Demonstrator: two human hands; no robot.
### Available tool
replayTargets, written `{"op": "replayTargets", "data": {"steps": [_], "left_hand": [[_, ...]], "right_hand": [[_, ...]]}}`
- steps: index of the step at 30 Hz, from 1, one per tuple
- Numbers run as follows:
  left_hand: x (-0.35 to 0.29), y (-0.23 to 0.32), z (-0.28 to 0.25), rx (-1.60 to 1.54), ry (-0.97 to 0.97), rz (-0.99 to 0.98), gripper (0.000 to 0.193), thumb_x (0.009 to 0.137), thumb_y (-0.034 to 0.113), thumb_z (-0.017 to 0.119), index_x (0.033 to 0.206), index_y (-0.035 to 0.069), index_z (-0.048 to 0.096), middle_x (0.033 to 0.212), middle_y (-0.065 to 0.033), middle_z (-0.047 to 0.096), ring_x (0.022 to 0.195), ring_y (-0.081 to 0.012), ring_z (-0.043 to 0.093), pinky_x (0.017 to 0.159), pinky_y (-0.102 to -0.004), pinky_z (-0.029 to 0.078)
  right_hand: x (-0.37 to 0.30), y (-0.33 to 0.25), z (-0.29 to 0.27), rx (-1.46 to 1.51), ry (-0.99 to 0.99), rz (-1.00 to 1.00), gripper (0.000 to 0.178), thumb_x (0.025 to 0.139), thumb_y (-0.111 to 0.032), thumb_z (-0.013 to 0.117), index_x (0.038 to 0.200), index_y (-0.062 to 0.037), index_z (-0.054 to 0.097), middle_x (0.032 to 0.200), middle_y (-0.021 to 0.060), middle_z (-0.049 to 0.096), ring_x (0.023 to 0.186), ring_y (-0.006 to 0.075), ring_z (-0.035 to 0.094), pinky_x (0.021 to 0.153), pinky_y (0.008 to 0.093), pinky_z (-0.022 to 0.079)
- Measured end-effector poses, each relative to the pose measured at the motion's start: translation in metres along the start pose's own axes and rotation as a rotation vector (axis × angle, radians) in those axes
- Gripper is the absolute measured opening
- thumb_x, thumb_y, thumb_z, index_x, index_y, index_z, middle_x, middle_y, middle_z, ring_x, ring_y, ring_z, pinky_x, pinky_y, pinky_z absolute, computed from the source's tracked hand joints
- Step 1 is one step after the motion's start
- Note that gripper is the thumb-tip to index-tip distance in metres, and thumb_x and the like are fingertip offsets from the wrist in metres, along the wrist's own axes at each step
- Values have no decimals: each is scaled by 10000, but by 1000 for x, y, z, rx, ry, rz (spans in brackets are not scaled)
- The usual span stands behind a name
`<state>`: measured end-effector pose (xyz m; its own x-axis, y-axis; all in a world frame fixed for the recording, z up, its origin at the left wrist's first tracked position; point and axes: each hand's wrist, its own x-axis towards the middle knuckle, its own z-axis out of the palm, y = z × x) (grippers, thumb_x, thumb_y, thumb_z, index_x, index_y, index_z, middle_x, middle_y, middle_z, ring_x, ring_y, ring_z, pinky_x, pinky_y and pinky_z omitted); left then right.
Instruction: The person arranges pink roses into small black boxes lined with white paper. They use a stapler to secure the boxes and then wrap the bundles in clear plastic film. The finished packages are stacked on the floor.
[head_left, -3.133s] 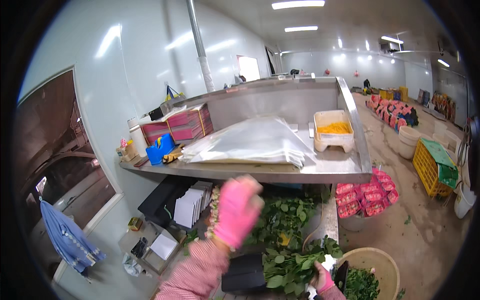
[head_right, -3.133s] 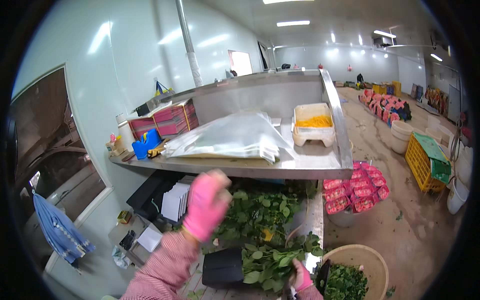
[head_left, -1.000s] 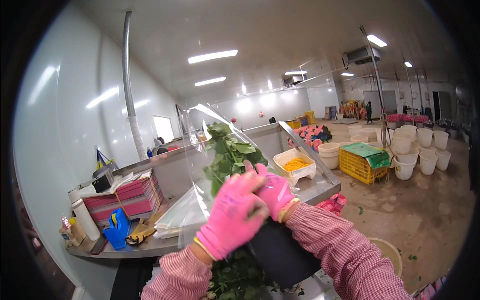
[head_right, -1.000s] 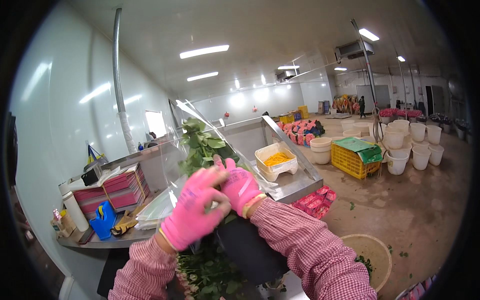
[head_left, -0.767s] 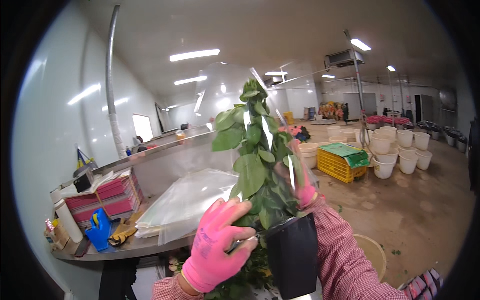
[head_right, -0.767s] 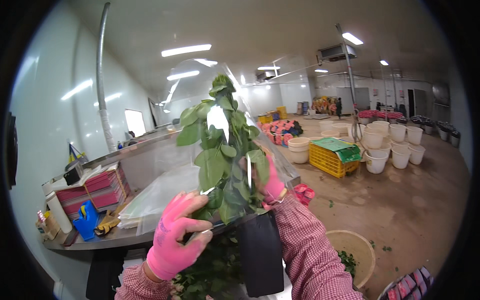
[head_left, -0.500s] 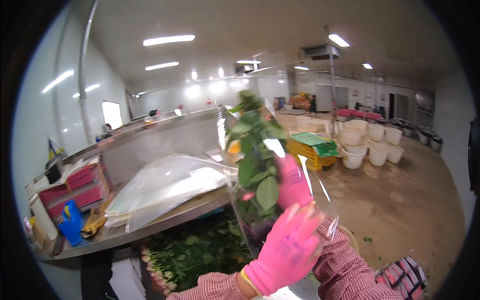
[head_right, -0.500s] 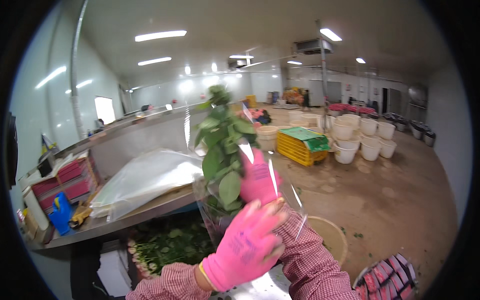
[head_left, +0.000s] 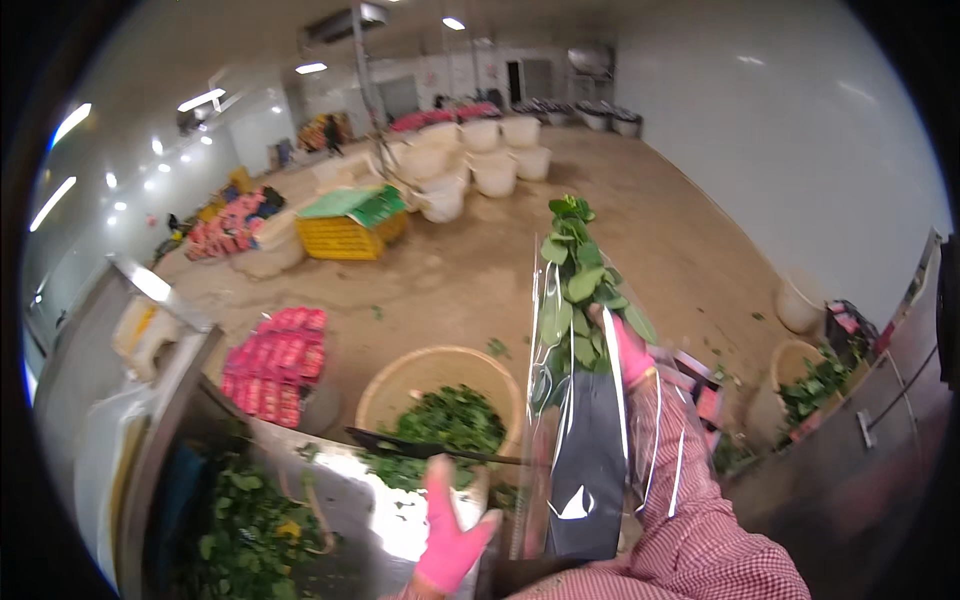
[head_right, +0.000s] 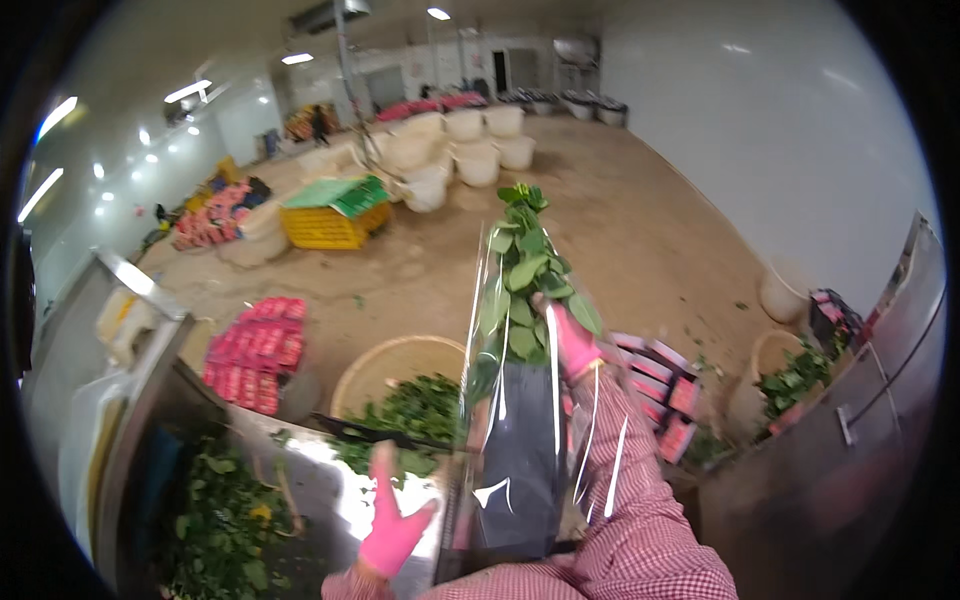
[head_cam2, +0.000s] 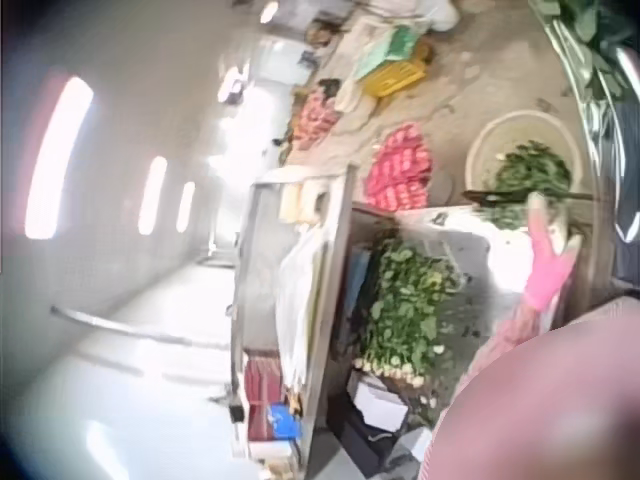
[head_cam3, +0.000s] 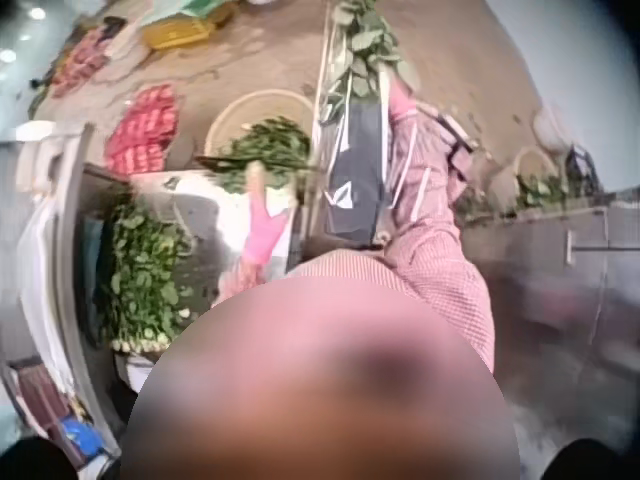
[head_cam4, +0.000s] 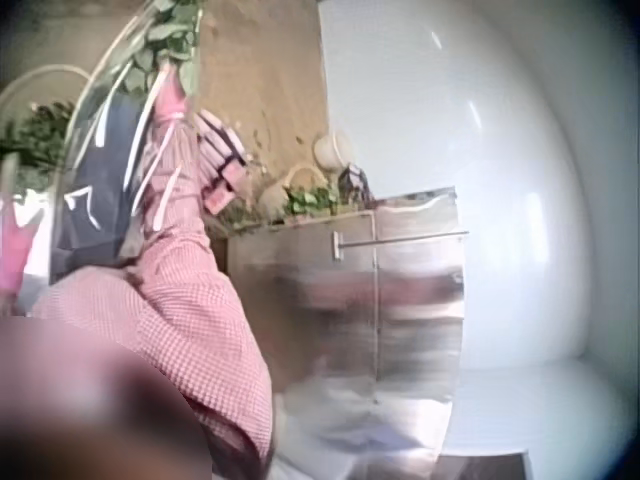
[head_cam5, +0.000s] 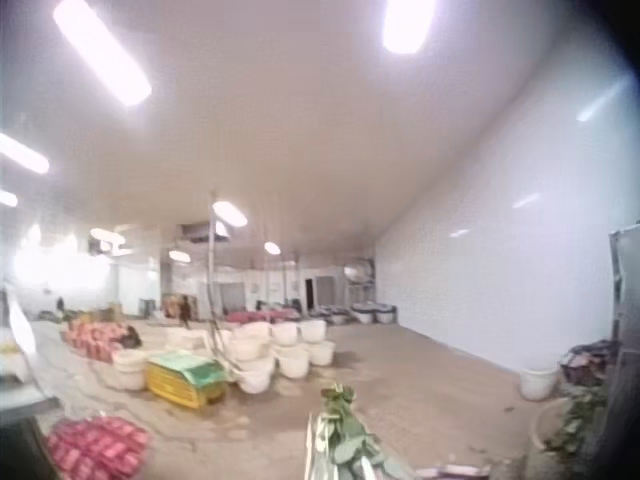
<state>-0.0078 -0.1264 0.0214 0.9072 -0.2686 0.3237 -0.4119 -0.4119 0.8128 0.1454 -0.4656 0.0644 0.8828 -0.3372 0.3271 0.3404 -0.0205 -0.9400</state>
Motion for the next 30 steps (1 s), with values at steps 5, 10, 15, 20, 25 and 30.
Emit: {"op": "replayTargets", "data": {"steps": [5,10,15,20,25,30], "left_hand": [[37,32,173,-815,-925,-403,979,833,254,702,1541,-17,83,1530,-199,277,1372,-286,337,1115,-351,297],[78,81,266,-307,-562,55,719,841,91,659,1479,-2,341,1164,-168,622,983,-252,649,778,-339,527],[147,68,304,-290,-133,-105,475,926,66,576,1382,-30,484,1062,-151,673,900,-193,667,730,-272,518],[238,25,345,-540,83,-312,422,913,1,574,1332,-30,526,1118,-109,625,995,-158,619,851,-285,506],[308,-31,355,-668,-113,-343,545,822,31,697,1339,-7,531,1119,-117,564,991,-185,587,904,-308,483],[369,-69,377,-421,-143,-394,663,845,127,689,1425,-44,417,1483,-252,392,1380,-296,400,1133,-393,328]], "right_hand": [[20,78,-178,-233,252,240,466,931,-376,579,1155,29,638,1102,90,676,1028,203,595,981,321,426],[62,196,-289,242,100,471,376,977,-290,518,1157,18,635,1136,125,677,1046,205,602,949,344,454],[109,117,-248,-738,-442,72,508,1035,-391,357,1169,44,583,1182,225,636,1093,308,596,956,374,428],[114,126,-194,48,-275,463,551,1049,-456,332,1324,-16,515,1274,116,608,1158,186,575,1024,309,414],[145,124,-180,213,-170,570,492,1052,-364,392,1363,9,473,1300,101,584,1157,175,584,1009,330,457],[180,202,-154,-101,76,518,528,1037,-325,450,1417,39,402,1251,120,604,1127,180,587,968,323,471]]}}
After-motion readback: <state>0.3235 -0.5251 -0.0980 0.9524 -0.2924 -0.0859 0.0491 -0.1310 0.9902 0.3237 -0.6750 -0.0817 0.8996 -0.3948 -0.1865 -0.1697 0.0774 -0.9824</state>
